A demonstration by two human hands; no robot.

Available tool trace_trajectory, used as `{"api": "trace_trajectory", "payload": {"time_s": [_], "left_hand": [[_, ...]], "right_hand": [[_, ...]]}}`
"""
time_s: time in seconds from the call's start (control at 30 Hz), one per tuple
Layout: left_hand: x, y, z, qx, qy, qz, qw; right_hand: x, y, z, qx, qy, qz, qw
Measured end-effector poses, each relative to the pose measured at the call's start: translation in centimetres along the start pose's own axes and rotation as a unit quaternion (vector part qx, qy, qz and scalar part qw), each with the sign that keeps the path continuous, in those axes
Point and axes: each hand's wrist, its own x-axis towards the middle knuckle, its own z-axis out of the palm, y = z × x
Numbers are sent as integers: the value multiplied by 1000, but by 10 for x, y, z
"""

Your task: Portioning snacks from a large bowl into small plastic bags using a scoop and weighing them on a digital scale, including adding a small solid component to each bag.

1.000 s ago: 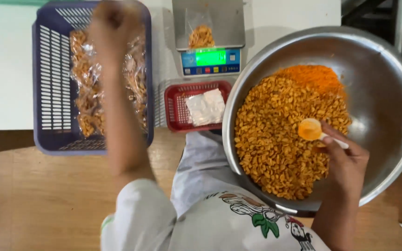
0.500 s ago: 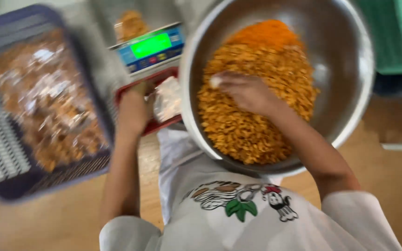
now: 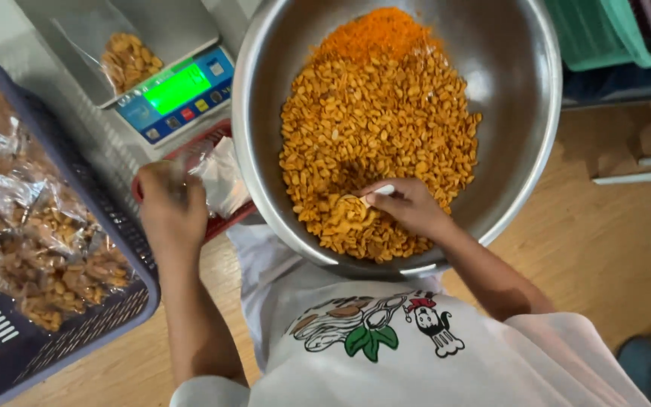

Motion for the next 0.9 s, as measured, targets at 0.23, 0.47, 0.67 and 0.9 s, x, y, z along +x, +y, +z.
{"api": "trace_trajectory", "payload": {"time_s": [0.23, 0.47, 0.67, 0.9], "left_hand": [[-28, 76, -25, -556, -146, 86, 814], [-47, 112, 5, -588, -341, 90, 728], [-37, 102, 20, -463, -283, 183, 820], [0, 120, -6, -461, -293, 210, 811]], "right_hand": [[11, -57, 9, 148, 63, -31, 987], [-9, -142, 11, 100, 125, -117, 980], [-2, -135, 18, -315, -7, -559, 767], [60, -61, -1, -347, 102, -470, 806]]}}
